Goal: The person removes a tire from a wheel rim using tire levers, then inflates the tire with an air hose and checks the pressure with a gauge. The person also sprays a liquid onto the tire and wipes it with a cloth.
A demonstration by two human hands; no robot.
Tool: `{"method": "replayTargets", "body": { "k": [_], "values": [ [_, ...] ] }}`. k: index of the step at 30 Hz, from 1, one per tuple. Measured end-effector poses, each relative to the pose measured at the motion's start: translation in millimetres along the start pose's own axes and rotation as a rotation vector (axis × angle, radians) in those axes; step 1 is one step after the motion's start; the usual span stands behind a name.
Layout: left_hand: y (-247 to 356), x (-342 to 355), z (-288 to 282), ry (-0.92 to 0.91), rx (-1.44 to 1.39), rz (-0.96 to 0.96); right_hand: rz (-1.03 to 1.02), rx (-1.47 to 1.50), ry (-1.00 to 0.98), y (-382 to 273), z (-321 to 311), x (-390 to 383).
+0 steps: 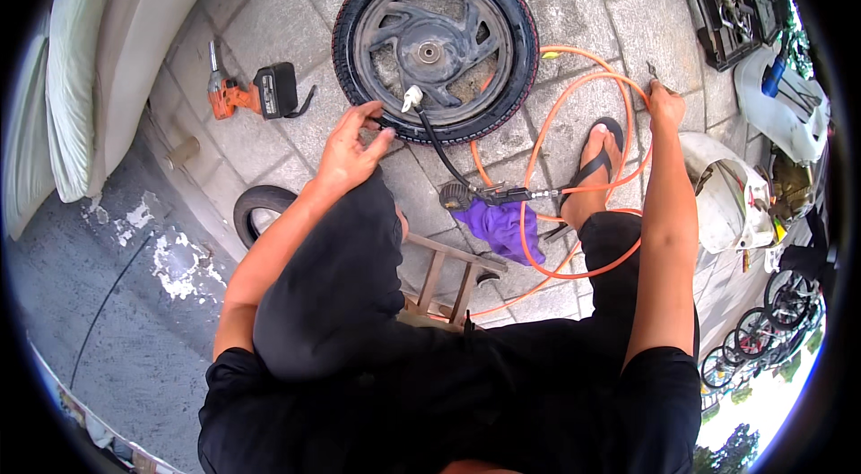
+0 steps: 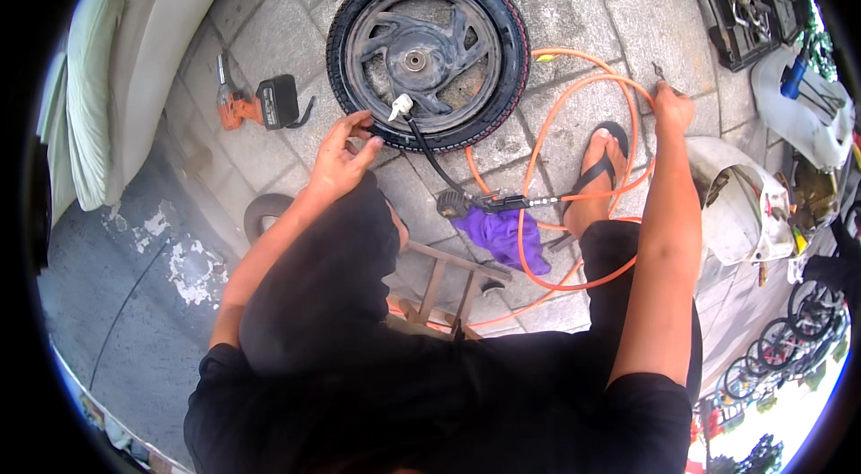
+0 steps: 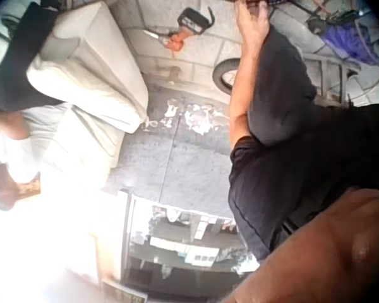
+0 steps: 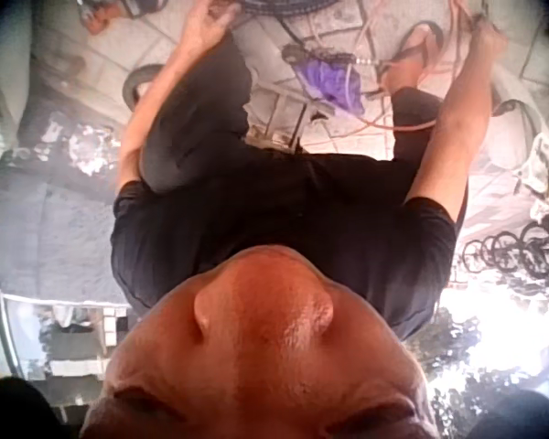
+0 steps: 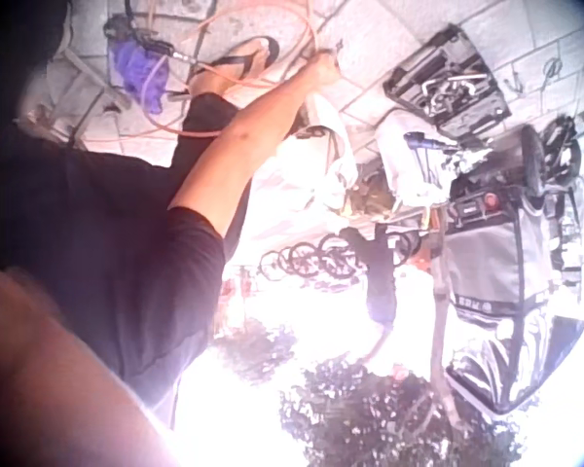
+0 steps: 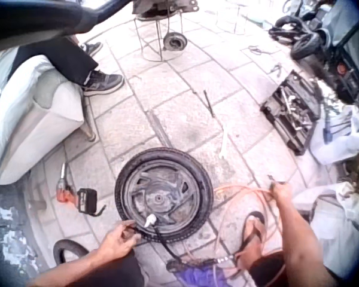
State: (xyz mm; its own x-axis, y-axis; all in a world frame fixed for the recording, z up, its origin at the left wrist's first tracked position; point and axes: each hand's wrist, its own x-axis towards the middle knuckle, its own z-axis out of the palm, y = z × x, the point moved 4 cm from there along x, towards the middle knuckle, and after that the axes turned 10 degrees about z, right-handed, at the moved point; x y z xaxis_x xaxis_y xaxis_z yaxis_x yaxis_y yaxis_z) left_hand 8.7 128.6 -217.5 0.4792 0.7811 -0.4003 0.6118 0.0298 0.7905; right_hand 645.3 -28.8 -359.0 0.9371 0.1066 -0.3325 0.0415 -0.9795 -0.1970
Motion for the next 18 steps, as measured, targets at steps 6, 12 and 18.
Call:
{"method": "replayTargets", "body": {
  "k": [6,12,18],
  "values": [
    [37.8,32.0,18.0,-0.045,0.604,0.792,-0.258,0.263,0.153,-45.7,-30.7,-80.2],
    [-5.0,11.3,21.7,-0.231,0.696,0.529,-0.543,0.403,-0.645,-127.1,6.2,-304.9],
    [-31.4,-11.9,9.8,-0.275,0.676,0.474,-0.236,0.491,-0.905,-119.4,89.4,-389.5]
  ]
}}
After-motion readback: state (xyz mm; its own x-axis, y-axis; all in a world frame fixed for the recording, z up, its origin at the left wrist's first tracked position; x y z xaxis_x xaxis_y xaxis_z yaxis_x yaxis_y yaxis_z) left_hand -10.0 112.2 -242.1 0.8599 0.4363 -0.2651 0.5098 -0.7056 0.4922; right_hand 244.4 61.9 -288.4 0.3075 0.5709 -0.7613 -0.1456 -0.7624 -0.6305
